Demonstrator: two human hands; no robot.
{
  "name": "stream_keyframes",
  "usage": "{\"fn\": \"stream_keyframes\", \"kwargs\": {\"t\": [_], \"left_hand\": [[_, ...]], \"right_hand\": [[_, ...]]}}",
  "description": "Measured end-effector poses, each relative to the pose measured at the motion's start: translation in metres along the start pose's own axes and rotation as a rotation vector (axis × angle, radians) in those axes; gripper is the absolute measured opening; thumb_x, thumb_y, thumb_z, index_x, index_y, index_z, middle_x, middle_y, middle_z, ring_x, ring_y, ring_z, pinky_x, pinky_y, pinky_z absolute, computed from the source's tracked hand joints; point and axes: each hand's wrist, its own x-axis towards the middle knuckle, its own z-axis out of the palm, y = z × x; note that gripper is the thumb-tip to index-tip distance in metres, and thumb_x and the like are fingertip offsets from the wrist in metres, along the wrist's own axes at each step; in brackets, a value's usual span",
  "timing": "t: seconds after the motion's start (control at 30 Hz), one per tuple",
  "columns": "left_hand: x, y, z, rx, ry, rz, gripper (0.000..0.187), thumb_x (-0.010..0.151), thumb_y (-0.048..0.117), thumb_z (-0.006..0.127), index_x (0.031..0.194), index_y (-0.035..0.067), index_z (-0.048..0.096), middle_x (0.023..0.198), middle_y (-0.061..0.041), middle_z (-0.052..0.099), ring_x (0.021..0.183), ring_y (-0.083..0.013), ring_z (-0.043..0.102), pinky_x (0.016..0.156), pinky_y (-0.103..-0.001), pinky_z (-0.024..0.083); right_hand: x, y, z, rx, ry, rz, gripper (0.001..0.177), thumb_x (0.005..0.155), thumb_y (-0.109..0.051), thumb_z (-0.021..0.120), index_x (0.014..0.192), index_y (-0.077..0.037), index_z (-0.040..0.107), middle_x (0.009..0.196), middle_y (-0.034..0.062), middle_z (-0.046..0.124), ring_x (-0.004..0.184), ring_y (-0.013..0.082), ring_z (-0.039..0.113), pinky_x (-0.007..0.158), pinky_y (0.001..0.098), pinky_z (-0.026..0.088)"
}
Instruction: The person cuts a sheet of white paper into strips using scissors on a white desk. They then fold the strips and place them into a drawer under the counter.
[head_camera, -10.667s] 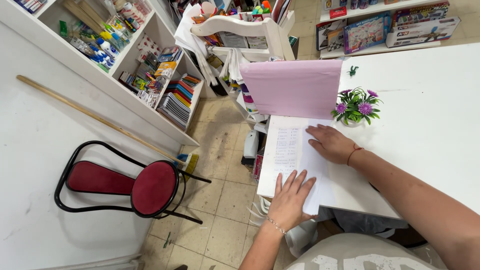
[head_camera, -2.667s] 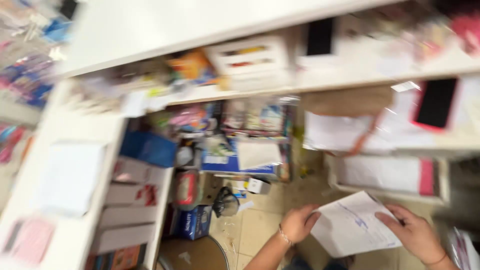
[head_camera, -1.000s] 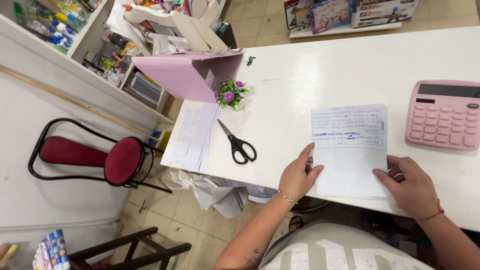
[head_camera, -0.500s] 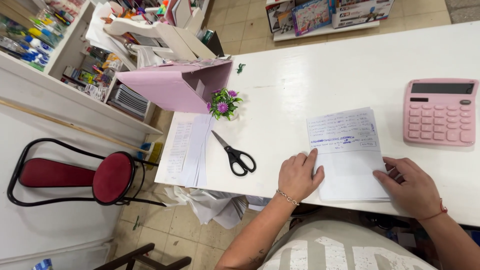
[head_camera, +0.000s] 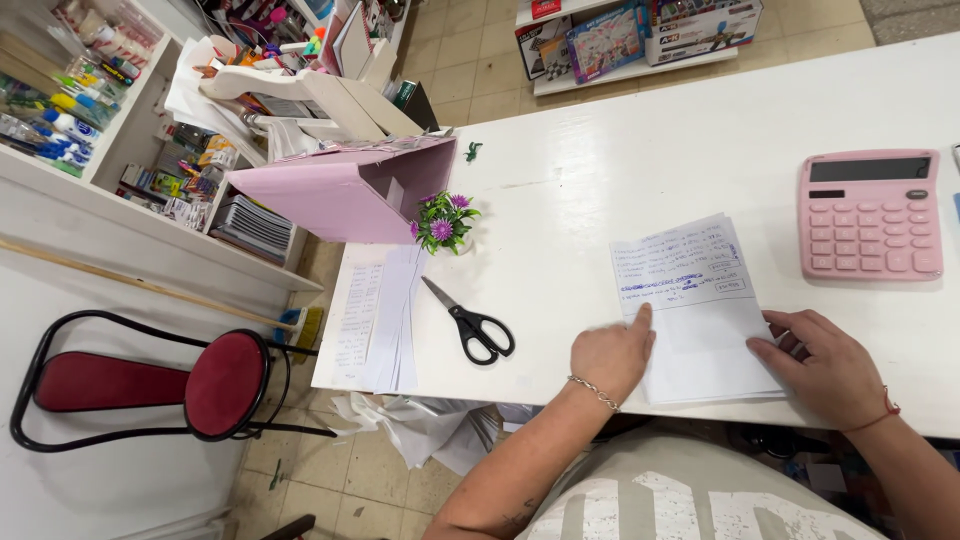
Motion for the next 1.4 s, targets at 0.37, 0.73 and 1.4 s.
{"fn": "stream_keyframes", "kwargs": {"t": [0.37,0.73,1.4], "left_hand": [[0.013,0.015,-0.028,0.045,-0.506,-0.001,0.082,0.09,0.002,0.037,0.165,0.032,0.023,0.08,-0.002,0.069,0.067,-0.0284,0.066,0.052,-0.042,0.046],[-0.012,0.003,-0.023,-0.202,-0.096,0.041,0.055,0.102,0.025,0.044,0.157,0.019,0.04,0.087,-0.019,0.067,0.072,-0.0453,0.063,0.061,-0.057,0.047],[-0.057,-0.043,-0.072,-1.442,-0.107,-0.37,0.043,0.094,0.012,0.062,0.134,0.026,0.067,0.055,0.013,0.031,0.045,-0.0024,0.023,0.042,-0.019,0.022]], "right_hand": [[0.006,0.012,0.007,0.022,0.028,-0.021,0.053,0.086,-0.04,0.072,0.131,-0.013,0.072,0.122,-0.0032,0.073,0.094,0.0174,0.071,0.092,0.0343,0.054],[-0.003,-0.01,-0.002,0.06,0.057,0.082,0.052,0.085,-0.036,0.074,0.133,-0.016,0.074,0.116,-0.002,0.074,0.088,0.0169,0.071,0.093,0.0309,0.052],[-0.014,-0.079,0.011,0.548,-0.119,0.295,0.069,0.094,-0.019,0.064,0.16,-0.015,0.045,0.137,0.0239,0.064,0.12,0.0305,0.063,0.101,0.0424,0.05]]}}
